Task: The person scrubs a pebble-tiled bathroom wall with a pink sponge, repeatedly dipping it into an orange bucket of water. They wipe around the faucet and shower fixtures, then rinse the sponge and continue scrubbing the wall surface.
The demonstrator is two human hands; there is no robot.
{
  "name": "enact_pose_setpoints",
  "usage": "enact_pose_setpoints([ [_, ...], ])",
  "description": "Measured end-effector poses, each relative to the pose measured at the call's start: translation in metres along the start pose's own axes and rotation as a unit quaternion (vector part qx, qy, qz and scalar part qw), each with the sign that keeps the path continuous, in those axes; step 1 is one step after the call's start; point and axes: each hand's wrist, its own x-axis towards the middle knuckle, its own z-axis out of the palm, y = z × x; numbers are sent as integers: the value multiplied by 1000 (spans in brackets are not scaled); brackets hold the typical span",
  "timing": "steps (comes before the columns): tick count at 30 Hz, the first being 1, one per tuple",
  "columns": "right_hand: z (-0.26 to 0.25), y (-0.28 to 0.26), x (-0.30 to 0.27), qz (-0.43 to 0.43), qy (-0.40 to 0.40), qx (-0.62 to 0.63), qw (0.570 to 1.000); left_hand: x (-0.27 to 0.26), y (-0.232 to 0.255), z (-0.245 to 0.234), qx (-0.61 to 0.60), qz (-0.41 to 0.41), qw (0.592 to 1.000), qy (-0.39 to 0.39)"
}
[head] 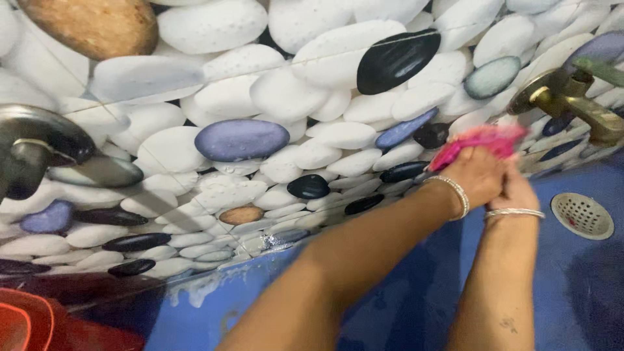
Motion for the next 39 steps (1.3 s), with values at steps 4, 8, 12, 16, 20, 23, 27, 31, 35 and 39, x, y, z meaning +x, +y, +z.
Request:
enact_pose_setpoints([
  [4,17,-16,-6,-33,-40,41,998,3,-2,-31,37,0,999,24],
  [8,42,9,-22,-24,-19,75,997,-44,-7,-66,37,-12,982,186],
  [12,107,-1,-60,-35,-86,77,993,-72,-22,-126,8,-24,972,234],
  [16,186,-1,-95,-144,-91,45,984,-81,-43,-159,28,-22,958,286],
  [20,146,52,-76,-176,49,57,982,-96,-41,-98,-20,-12,969,245],
  [23,34,126,-46,-60,-82,38,994,-140,-38,-26,-17,3,996,87],
  [27,-61,235,-31,74,-38,152,985,-202,-45,36,-32,-18,997,-70],
  [31,-75,276,-48,122,-118,247,954,-227,-46,43,-40,-22,991,-124],
  [35,-81,239,-28,103,-54,225,967,-184,-32,59,-82,-29,989,-116],
  [39,-91,112,5,6,1,89,996,-80,-11,104,-49,41,998,-11],
])
